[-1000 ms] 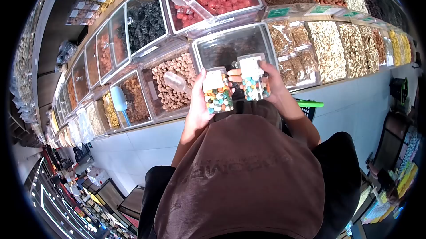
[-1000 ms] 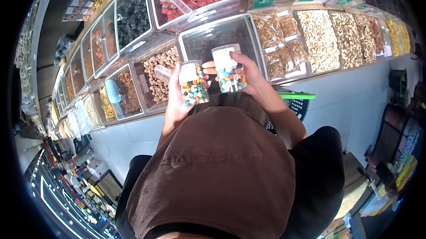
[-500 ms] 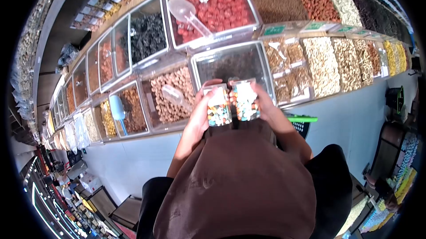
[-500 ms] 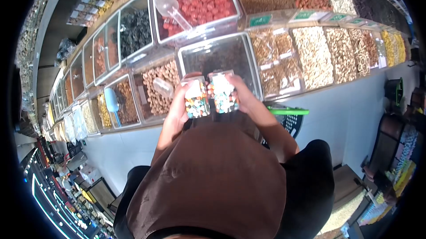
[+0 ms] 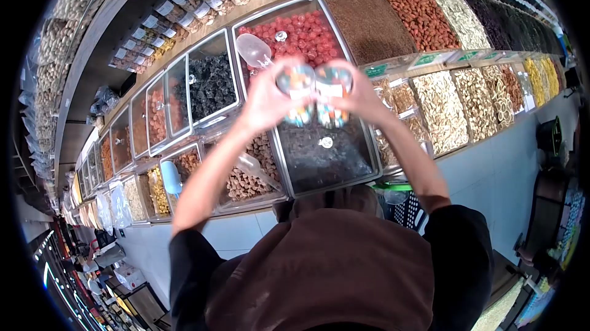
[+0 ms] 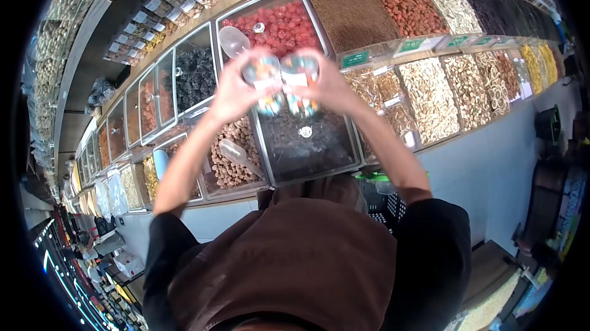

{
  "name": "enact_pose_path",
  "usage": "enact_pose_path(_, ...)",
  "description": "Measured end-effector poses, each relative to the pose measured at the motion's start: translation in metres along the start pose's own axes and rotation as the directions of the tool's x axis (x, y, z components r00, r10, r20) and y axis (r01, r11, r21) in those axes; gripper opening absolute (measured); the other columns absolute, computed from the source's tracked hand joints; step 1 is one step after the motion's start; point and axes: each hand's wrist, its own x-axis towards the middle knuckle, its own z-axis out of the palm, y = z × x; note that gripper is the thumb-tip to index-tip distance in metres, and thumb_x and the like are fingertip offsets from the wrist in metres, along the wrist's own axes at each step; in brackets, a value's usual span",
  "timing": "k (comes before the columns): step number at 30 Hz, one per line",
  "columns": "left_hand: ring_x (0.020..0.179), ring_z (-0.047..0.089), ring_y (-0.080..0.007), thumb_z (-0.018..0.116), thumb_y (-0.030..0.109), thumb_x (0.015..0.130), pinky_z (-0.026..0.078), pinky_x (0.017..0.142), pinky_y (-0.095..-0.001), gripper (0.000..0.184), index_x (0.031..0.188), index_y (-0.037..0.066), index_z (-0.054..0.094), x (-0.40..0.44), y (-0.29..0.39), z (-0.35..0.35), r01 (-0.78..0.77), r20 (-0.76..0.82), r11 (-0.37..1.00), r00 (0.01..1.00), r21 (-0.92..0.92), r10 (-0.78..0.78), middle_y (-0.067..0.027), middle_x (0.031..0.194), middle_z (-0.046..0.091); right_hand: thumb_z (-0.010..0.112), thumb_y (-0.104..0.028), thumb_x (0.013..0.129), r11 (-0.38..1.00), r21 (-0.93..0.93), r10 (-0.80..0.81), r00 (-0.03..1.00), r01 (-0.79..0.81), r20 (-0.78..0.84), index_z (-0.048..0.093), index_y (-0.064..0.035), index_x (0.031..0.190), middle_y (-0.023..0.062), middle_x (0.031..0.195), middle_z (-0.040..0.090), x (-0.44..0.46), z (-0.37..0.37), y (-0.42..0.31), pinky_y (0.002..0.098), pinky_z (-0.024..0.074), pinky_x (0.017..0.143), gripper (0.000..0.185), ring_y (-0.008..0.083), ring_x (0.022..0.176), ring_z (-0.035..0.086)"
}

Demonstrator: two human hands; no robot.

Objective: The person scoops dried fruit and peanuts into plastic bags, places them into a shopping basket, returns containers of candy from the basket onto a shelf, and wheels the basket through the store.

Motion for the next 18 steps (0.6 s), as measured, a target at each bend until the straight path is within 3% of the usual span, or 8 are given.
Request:
enact_pose_path(4,0.1,0.068,-0.0247,0.092,0.039,0.061,0.054,0.094,-0.0357,0.085,0.125,-0.002,0.054,0.092,0.038,-0.06,-0.08,0.02,0.897,0.997,0.436,0.079,-0.0168,0.112,0.068,0.088,-0.043,0.066,0.945,-0.269,-0.182,0.982,0.188,0.046,0.051,0.0011,0.13,0.0181,0.118,0.062,0.097,-0.043,-0.035,0.0373,0.0515,0.095,0.086,0.0255,0.107,0.062)
enact_pose_path(5,0.097,0.069,-0.0252,0.091,0.039,0.062,0.055,0.09,-0.0351,0.079,0.121,-0.002,0.057,0.117,0.035,-0.073,-0.17,0.035,0.82,0.983,0.547,0.181,-0.0172,0.109,0.069,0.087,-0.045,0.066,0.849,-0.476,-0.253,0.967,0.229,0.013,0.051,0.0017,0.131,0.0202,0.121,0.061,0.125,-0.054,-0.039,0.0395,0.0505,0.098,0.088,0.0274,0.11,0.062)
enact_pose_path(10,0.099,0.068,-0.034,0.087,0.028,0.066,0.053,0.088,-0.0387,0.065,0.117,-0.002,0.059,0.217,0.027,-0.116,-0.301,0.081,0.555,0.919,0.775,0.385,-0.0213,0.104,0.069,0.082,-0.04,0.073,0.51,-0.73,-0.555,0.823,0.455,0.125,0.051,0.0057,0.13,0.0238,0.124,0.059,0.245,-0.084,-0.064,0.0431,0.0466,0.101,0.079,0.0351,0.116,0.06)
enact_pose_path(11,0.101,0.066,-0.0352,0.085,0.027,0.068,0.052,0.089,-0.0402,0.065,0.12,-0.001,0.058,0.233,0.03,-0.124,-0.234,0.07,0.575,0.954,0.784,0.292,-0.0215,0.104,0.069,0.079,-0.04,0.076,0.476,-0.744,-0.563,0.812,0.469,0.152,0.051,0.0052,0.13,0.025,0.123,0.059,0.266,-0.087,-0.066,0.0435,0.0456,0.103,0.076,0.036,0.116,0.059)
enact_pose_path(12,0.1,0.067,-0.0345,0.085,0.028,0.068,0.052,0.089,-0.0399,0.066,0.122,0.0,0.057,0.249,0.029,-0.13,-0.169,0.023,0.589,0.969,0.791,0.246,-0.0204,0.106,0.069,0.066,-0.03,0.088,0.339,-0.762,-0.427,0.812,0.552,0.398,0.066,-0.0011,0.089,0.0176,0.084,0.068,0.278,-0.08,-0.104,0.0352,0.0539,0.068,0.029,0.0269,0.068,0.066)
enact_pose_path(13,0.1,0.067,-0.0339,0.085,0.029,0.069,0.052,0.088,-0.0395,0.067,0.123,0.001,0.057,0.266,0.024,-0.136,-0.103,-0.024,0.6,0.98,0.793,0.2,-0.0192,0.107,0.069,0.063,-0.039,0.083,0.207,-0.838,-0.452,0.809,0.504,0.376,0.068,-0.0036,0.093,0.0232,0.094,0.065,0.282,-0.08,-0.115,0.0395,0.0532,0.075,0.037,0.0347,0.08,0.066)
enact_pose_path(15,0.098,0.068,-0.0316,0.085,0.033,0.069,0.052,0.087,-0.0385,0.069,0.126,0.006,0.056,0.302,0.01,-0.151,-0.134,-0.002,0.661,0.979,0.739,0.201,-0.0169,0.106,0.07,0.061,-0.034,0.082,0.503,-0.715,-0.609,0.786,0.486,0.105,0.07,-0.0049,0.095,0.0233,0.094,0.065,0.3,-0.076,-0.113,0.0412,0.053,0.082,0.033,0.035,0.09,0.066)
enact_pose_path(18,0.1,0.067,-0.0326,0.081,0.032,0.074,0.052,0.089,-0.0398,0.058,0.124,0.01,0.06,0.338,-0.013,-0.159,-0.03,-0.06,0.581,0.989,0.814,0.134,-0.017,0.108,0.07,0.06,-0.029,0.081,0.474,-0.821,-0.41,0.905,0.317,0.113,0.07,-0.0078,0.105,0.0214,0.099,0.066,0.34,-0.074,-0.116,0.0435,0.052,0.088,0.033,0.0327,0.104,0.064)
